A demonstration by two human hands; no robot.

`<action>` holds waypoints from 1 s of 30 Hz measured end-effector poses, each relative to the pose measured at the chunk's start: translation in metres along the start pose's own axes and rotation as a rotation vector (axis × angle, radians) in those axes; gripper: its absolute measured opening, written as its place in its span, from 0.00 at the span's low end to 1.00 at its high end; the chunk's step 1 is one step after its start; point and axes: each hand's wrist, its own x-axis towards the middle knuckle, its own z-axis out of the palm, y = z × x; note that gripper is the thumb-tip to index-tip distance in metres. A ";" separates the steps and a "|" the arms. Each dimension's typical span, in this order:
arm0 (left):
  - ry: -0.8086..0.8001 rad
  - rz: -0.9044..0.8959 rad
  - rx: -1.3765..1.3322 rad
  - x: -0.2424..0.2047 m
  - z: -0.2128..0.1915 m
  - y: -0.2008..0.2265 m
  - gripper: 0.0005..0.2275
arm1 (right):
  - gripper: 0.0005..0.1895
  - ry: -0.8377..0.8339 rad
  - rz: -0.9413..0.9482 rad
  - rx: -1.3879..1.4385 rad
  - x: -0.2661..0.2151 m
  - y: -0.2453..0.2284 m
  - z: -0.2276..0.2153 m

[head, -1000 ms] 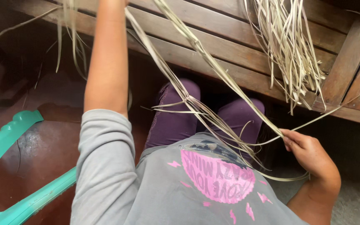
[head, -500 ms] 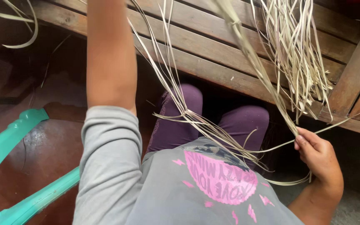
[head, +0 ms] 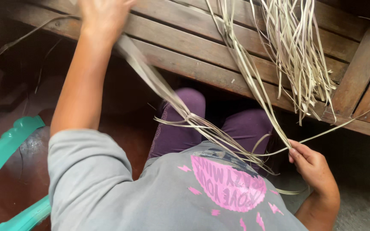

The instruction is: The person weaves together thin strips of plant material by hand while sitting on the floor.

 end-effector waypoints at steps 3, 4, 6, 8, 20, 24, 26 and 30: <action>-0.122 -0.245 0.290 -0.047 -0.027 0.011 0.15 | 0.17 -0.005 -0.022 -0.071 -0.004 0.000 -0.001; -0.096 -0.205 0.310 -0.067 -0.044 0.020 0.23 | 0.17 0.004 -0.051 -0.109 -0.006 -0.002 -0.001; 0.124 0.015 -0.122 -0.069 -0.056 0.055 0.15 | 0.17 0.005 -0.059 -0.094 -0.014 -0.015 -0.001; 0.346 0.246 -0.551 -0.067 -0.059 0.091 0.09 | 0.18 0.010 -0.063 -0.075 -0.021 -0.022 -0.002; 0.656 0.265 -0.886 -0.012 -0.026 0.172 0.11 | 0.19 -0.221 -0.005 0.309 -0.015 0.023 -0.011; 0.559 0.259 -1.069 -0.029 -0.038 0.168 0.09 | 0.19 -0.380 -0.036 0.715 -0.008 0.046 -0.004; 0.467 0.261 -1.168 -0.040 -0.045 0.166 0.11 | 0.18 -0.454 -0.043 0.948 -0.003 0.060 -0.004; -0.161 0.168 -1.600 -0.067 -0.045 0.178 0.11 | 0.17 -0.733 -0.100 1.325 -0.007 0.071 -0.002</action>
